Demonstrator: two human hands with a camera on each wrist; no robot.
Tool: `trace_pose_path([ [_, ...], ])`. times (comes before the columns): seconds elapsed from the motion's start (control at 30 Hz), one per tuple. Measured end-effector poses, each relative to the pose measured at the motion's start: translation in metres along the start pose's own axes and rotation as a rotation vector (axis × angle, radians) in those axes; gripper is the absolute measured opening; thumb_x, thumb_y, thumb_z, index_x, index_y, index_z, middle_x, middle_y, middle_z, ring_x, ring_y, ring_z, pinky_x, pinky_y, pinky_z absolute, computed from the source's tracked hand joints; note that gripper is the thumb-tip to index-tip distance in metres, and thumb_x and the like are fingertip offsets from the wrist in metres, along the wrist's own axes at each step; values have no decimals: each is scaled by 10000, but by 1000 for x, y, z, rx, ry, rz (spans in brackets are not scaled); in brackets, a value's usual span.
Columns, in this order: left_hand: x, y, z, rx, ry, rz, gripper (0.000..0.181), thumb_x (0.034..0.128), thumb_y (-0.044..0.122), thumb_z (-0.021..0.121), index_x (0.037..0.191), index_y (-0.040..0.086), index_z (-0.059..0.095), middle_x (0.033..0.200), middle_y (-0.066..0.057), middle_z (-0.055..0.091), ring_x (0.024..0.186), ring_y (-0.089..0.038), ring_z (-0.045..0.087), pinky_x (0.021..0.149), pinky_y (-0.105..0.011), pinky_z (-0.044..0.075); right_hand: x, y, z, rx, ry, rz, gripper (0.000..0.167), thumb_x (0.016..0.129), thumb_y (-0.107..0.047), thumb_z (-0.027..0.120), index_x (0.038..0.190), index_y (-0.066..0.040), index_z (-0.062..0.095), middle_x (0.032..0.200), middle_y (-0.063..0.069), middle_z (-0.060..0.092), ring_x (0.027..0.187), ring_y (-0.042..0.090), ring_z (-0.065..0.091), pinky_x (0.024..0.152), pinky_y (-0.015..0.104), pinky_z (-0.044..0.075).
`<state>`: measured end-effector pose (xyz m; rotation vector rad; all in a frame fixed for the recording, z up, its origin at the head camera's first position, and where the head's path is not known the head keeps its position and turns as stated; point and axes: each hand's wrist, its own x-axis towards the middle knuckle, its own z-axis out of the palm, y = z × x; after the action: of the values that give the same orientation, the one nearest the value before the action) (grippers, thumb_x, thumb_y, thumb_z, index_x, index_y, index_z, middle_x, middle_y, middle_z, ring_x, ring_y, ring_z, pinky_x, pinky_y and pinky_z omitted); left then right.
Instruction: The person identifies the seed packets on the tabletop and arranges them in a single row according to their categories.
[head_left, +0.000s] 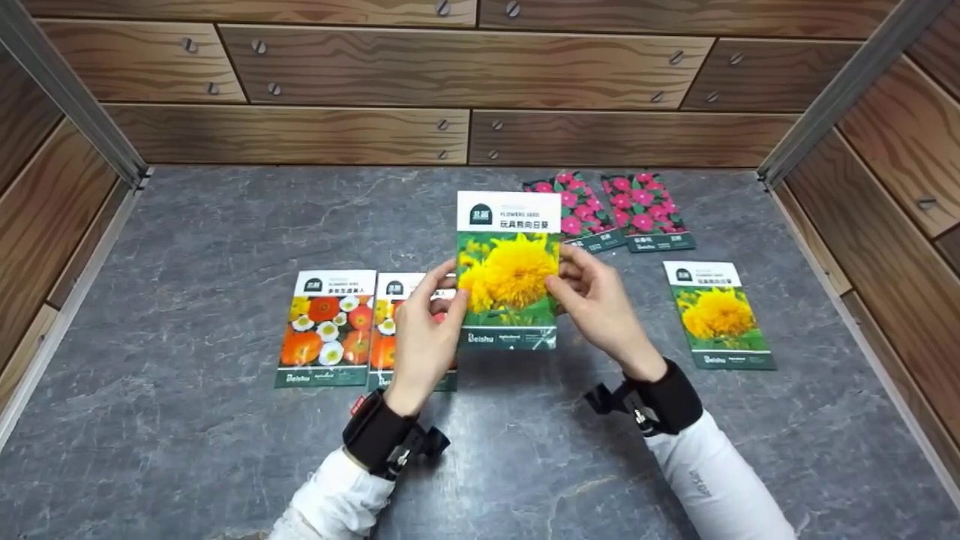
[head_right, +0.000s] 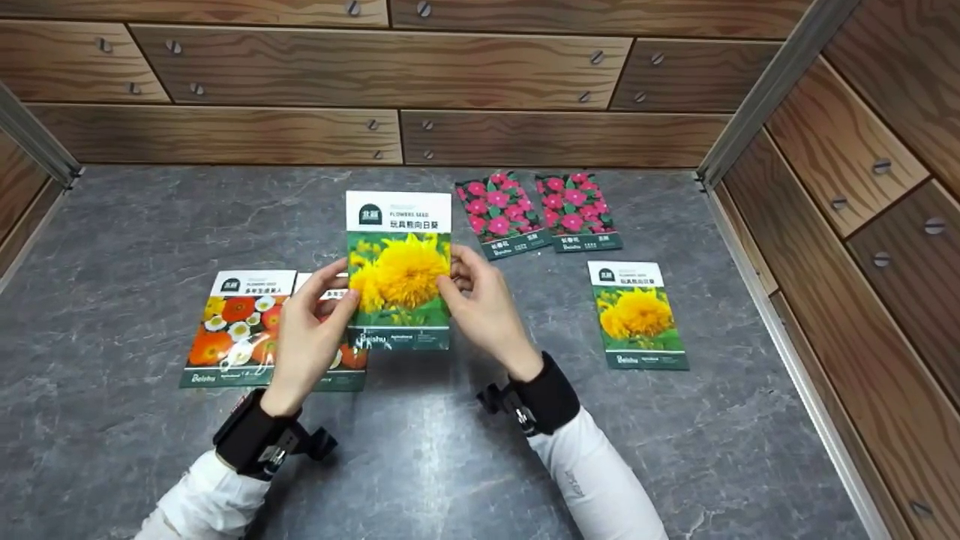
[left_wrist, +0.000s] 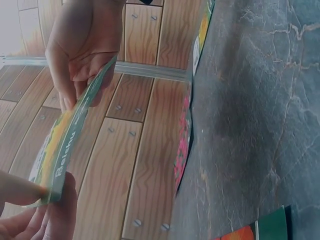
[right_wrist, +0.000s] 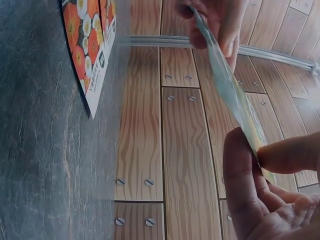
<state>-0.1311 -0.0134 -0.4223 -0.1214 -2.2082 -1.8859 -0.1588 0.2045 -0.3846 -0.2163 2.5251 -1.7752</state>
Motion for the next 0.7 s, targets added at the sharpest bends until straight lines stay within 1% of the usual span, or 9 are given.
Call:
trace_pose_path([
  [0.1, 1, 0, -1, -1, 4, 4, 419, 1026, 59, 652, 1439, 7, 608, 1189, -219, 721, 841, -278, 747, 742, -188, 566, -1, 2, 1, -36, 10, -7, 530, 1039, 10, 576, 1541, 87, 420, 1109, 264, 699, 769, 16, 671, 707, 200, 610],
  [0.2, 1, 0, -1, -2, -5, -3, 435, 1016, 42, 653, 1446, -2, 603, 1206, -231, 722, 843, -284, 748, 707, -174, 546, -1, 5, 2, -107, 26, -33, 552, 1048, -28, 598, 1562, 56, 413, 1131, 254, 704, 820, 8, 673, 760, 237, 624],
  [0.3, 2, 0, -1, 6, -49, -9, 495, 1004, 30, 650, 1491, 4, 559, 1266, -228, 711, 865, -263, 730, 665, -164, 524, -2, 7, 1, -196, 29, -49, 576, 1062, -69, 597, 1589, 26, 386, 1118, 228, 706, 837, 48, 672, 787, 304, 631],
  [0.37, 2, 0, -1, 23, -92, -13, 555, 991, 8, 641, 1531, 10, 511, 1297, -218, 693, 870, -233, 698, 624, -149, 486, -3, 8, -1, -239, 18, -38, 583, 1077, -98, 577, 1611, -6, 362, 1114, 207, 705, 837, 78, 671, 794, 351, 634],
  [0.4, 2, 0, -1, 37, -110, -9, 582, 980, -10, 635, 1543, 3, 491, 1299, -216, 685, 858, -217, 675, 598, -142, 456, -3, 8, -3, -251, 6, -29, 584, 1084, -104, 562, 1620, -19, 348, 1115, 203, 700, 830, 93, 673, 785, 353, 633],
  [0.47, 3, -1, 0, 79, -133, -3, 627, 958, -39, 634, 1560, -7, 461, 1297, -209, 671, 850, -185, 628, 590, -127, 421, -4, 8, -5, -254, -27, 0, 587, 1095, -106, 532, 1638, -47, 318, 1128, 202, 687, 834, 119, 675, 775, 378, 638],
  [0.53, 3, -3, 0, 125, -143, 9, 647, 945, -61, 634, 1564, -22, 447, 1297, -210, 661, 838, -169, 589, 599, -131, 397, -4, 8, -6, -245, -57, 28, 595, 1097, -100, 515, 1648, -63, 294, 1141, 206, 672, 833, 127, 671, 771, 387, 640],
  [0.6, 3, -4, 0, 167, -140, 16, 649, 941, -72, 639, 1559, -41, 444, 1315, -218, 655, 847, -170, 575, 634, -141, 407, -3, 9, -6, -230, -82, 45, 608, 1091, -81, 516, 1652, -58, 282, 1137, 220, 659, 825, 129, 671, 757, 392, 646],
  [0.7, 1, -7, 1, 223, -133, 8, 648, 953, -60, 648, 1564, -43, 434, 1362, -220, 644, 892, -189, 580, 705, -170, 431, -1, 10, -5, -202, -102, 69, 623, 1085, -68, 527, 1654, -57, 274, 1126, 218, 651, 812, 118, 671, 738, 386, 654],
])
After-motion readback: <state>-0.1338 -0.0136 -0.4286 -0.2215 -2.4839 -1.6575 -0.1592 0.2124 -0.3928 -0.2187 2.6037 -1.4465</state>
